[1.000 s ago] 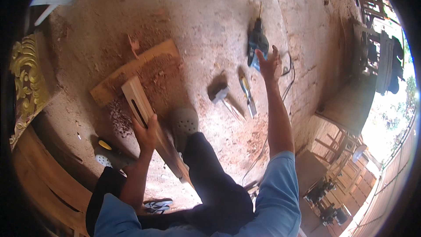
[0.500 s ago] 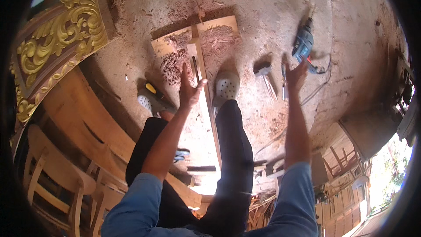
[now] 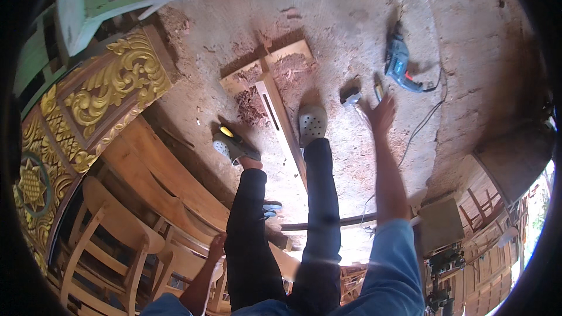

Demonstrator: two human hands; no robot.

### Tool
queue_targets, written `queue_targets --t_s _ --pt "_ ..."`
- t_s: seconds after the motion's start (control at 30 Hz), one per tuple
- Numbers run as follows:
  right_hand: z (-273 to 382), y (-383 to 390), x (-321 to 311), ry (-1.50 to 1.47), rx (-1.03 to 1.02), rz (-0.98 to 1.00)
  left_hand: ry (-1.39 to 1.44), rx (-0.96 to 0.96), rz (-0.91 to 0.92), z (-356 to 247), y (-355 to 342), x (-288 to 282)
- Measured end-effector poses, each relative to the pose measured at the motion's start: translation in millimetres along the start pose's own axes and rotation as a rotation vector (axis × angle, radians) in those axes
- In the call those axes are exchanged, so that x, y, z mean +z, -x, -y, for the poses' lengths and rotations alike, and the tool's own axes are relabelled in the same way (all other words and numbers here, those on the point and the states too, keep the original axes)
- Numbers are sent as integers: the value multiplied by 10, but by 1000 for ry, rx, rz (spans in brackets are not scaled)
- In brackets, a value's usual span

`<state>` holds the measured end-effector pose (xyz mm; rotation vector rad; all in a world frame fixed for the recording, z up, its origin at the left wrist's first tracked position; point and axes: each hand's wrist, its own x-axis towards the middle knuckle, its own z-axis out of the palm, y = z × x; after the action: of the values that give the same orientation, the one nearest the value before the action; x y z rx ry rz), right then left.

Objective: The person sits on the floor and uses a chisel and hammer to carve a groove into a wooden plank. They then switch to a power drill to continue shaping the wood.

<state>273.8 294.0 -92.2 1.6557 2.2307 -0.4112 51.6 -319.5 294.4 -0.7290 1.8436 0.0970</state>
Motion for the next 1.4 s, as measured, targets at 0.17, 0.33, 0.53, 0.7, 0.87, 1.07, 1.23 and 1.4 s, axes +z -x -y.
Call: queue_targets --t_s 0.17,0.33,0.53,0.7,0.87,1.07,1.23,1.4 --pt "-134 -1829 110 4 51 -277 24 97 -200 -262 238 528" --pt "-520 -2101 302 -94 47 -144 212 46 -189 -616 367 569" --pt "-769 -2483 280 -146 193 101 307 27 -226 -529 327 642" --pt "-591 -2086 161 -49 119 124 278 62 -234 -417 365 729" --pt "-174 -862 -278 -174 -25 204 46 59 -291 -397 475 899" --pt "184 319 -845 -146 9 435 156 112 -215 -166 467 883" --pt "314 896 -1137 -123 24 566 539 -176 -10 643 742 777" --pt "306 1177 -1317 -113 7 652 192 -38 250 1986 1799 862"
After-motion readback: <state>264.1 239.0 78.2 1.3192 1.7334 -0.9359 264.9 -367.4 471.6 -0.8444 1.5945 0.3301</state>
